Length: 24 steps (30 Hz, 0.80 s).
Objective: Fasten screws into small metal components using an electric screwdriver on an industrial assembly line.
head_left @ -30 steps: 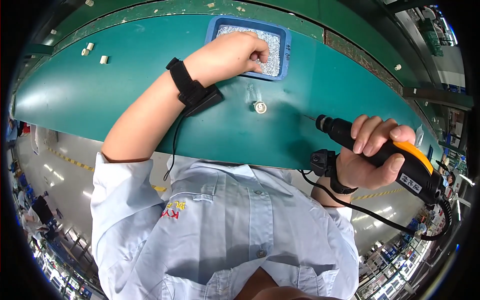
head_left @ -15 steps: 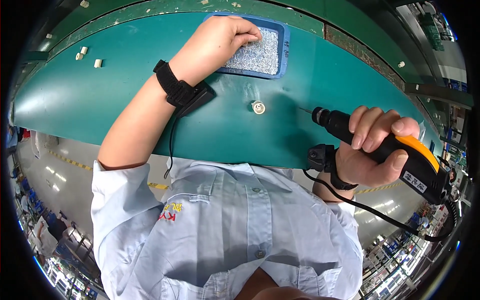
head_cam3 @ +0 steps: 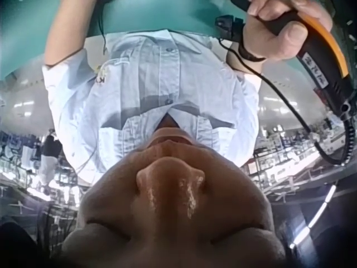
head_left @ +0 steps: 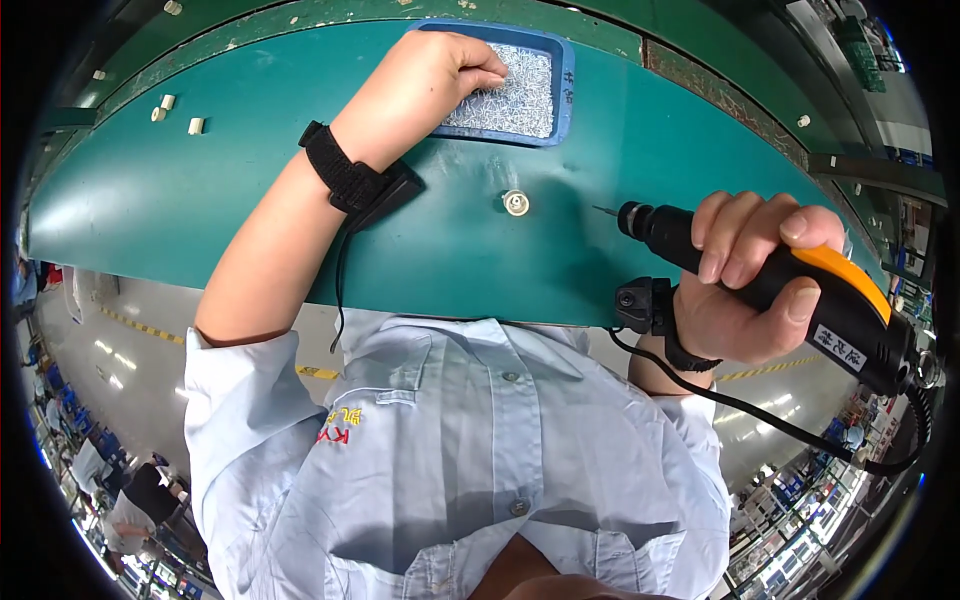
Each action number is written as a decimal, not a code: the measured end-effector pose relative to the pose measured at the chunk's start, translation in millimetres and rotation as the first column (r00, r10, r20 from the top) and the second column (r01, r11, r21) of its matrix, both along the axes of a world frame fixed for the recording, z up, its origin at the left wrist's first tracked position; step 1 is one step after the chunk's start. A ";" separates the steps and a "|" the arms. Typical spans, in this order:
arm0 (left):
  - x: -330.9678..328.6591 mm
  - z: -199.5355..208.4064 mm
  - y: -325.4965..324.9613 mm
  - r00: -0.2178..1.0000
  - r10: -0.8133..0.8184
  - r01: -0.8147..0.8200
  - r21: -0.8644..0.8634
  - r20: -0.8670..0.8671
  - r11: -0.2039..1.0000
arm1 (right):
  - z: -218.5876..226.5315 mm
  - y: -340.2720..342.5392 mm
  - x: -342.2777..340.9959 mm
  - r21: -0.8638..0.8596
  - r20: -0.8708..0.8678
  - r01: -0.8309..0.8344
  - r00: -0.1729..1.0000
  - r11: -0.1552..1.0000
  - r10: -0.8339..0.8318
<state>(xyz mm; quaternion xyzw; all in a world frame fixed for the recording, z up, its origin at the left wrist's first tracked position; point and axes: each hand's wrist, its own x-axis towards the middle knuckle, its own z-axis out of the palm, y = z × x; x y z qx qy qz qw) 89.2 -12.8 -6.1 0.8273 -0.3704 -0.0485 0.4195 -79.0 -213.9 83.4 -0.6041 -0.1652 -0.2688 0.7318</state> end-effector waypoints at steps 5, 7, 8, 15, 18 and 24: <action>-8.9 8.0 0.4 0.941 0.050 -0.011 -0.116 0.334 0.993 | 7.1 12.7 -1.1 0.062 -0.037 0.074 0.997 0.995 -0.072; -29.3 22.7 2.2 0.917 0.098 -0.053 -0.125 0.387 0.991 | 11.5 14.1 -1.2 0.092 -0.045 0.107 0.994 0.990 -0.103; -43.1 26.1 2.8 0.918 0.096 -0.051 -0.127 0.385 0.991 | 14.4 13.0 -1.9 0.103 -0.004 -0.003 1.000 0.995 0.004; -110.2 18.4 5.3 0.988 -0.067 0.028 -0.263 -0.139 0.965 | 16.1 21.7 -9.4 0.094 0.127 -0.294 0.951 0.951 0.281; -113.7 15.4 6.0 0.994 -0.039 0.010 -0.263 -0.105 0.965 | 15.8 24.6 -9.7 0.074 0.049 -0.285 0.958 0.956 0.282; -118.1 19.2 6.9 0.997 0.002 -0.020 -0.228 -0.076 0.973 | 12.8 28.9 -9.2 0.041 0.060 -0.281 0.958 0.959 0.279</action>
